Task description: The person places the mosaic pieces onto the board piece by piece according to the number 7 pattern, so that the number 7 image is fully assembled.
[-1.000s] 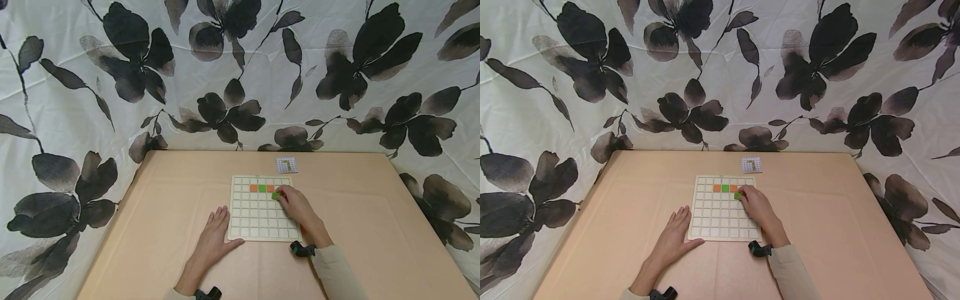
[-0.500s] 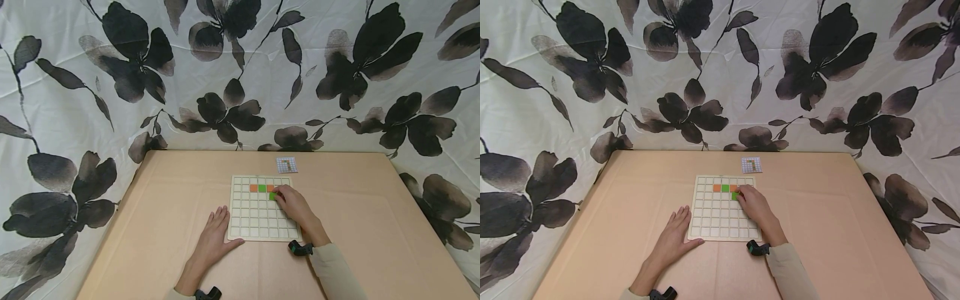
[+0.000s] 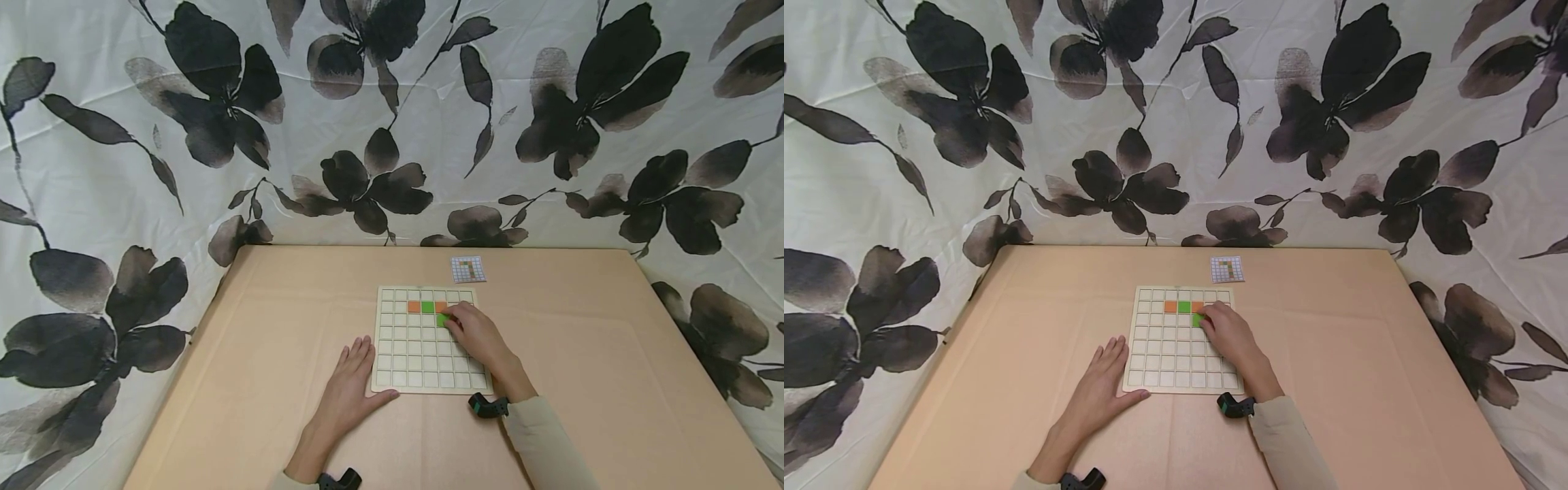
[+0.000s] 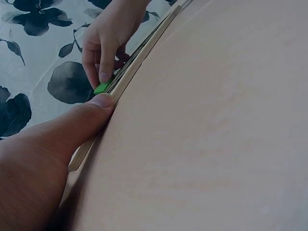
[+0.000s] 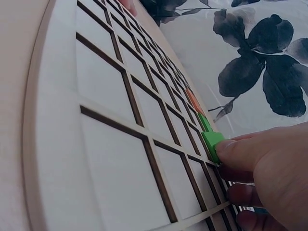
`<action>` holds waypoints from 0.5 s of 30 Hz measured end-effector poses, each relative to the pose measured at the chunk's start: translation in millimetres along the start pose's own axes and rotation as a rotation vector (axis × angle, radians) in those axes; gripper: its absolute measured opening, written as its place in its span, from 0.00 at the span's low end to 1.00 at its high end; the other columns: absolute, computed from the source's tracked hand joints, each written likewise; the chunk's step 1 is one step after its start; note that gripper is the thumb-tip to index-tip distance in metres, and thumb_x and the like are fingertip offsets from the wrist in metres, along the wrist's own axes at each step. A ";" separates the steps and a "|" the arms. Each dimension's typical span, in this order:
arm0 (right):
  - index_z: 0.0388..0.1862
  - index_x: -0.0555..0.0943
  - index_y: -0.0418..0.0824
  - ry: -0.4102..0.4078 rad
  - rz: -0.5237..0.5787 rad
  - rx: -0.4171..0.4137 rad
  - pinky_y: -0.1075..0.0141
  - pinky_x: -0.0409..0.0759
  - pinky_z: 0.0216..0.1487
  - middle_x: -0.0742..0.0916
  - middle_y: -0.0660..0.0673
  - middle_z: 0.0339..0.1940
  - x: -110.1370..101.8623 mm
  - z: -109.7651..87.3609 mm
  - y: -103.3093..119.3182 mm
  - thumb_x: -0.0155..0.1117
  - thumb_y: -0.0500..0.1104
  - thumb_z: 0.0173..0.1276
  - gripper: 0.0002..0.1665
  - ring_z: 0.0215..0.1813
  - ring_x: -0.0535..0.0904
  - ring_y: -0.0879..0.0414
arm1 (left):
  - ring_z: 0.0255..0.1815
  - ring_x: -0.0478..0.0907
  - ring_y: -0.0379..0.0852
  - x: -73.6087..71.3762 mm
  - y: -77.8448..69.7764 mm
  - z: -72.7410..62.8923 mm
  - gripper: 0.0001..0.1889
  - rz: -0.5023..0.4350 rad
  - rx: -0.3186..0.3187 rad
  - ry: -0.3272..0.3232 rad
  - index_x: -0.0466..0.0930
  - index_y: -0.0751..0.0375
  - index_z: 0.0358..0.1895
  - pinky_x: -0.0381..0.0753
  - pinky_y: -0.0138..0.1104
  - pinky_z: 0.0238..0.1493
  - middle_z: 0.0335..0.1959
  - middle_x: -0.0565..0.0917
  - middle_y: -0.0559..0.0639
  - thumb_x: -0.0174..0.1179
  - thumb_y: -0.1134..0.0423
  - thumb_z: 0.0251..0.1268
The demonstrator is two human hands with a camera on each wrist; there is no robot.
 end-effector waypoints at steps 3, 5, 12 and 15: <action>0.54 0.85 0.40 -0.005 -0.014 -0.008 0.65 0.79 0.38 0.84 0.48 0.43 0.7 -0.7 0.1 0.65 0.42 0.72 0.14 0.38 0.74 0.59 | 0.83 0.52 0.54 0.2 -0.2 -0.2 0.54 0.000 0.000 0.005 0.62 0.68 0.75 0.48 0.47 0.86 0.80 0.60 0.59 0.59 0.27 0.57; 0.55 0.85 0.40 -0.007 -0.025 -0.009 0.66 0.77 0.37 0.83 0.48 0.42 1.3 -0.9 -0.1 0.65 0.43 0.72 0.16 0.37 0.73 0.59 | 0.83 0.52 0.54 0.2 -0.4 -0.1 0.54 0.000 0.000 0.005 0.62 0.68 0.75 0.48 0.46 0.86 0.80 0.60 0.59 0.59 0.27 0.57; 0.52 0.88 0.39 -0.032 -0.044 -0.032 0.65 0.79 0.37 0.82 0.49 0.40 1.8 -1.3 -0.2 0.66 0.42 0.71 0.14 0.36 0.74 0.60 | 0.83 0.52 0.54 0.7 -0.9 0.5 0.54 -0.001 0.000 0.005 0.62 0.68 0.75 0.48 0.47 0.86 0.80 0.59 0.59 0.60 0.27 0.57; 0.51 0.88 0.39 -0.045 -0.040 -0.044 0.65 0.79 0.36 0.82 0.49 0.38 1.9 -1.3 -0.6 0.67 0.41 0.70 0.13 0.36 0.74 0.61 | 0.83 0.53 0.54 0.9 -0.9 1.0 0.54 0.000 0.001 0.001 0.62 0.68 0.75 0.48 0.47 0.85 0.80 0.60 0.59 0.60 0.28 0.57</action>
Point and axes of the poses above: each hand's wrist, its own z-axis towards the middle knuckle, its own x-axis out of the palm, y = z × x, the point moved 2 cm from there along z, towards the middle knuckle
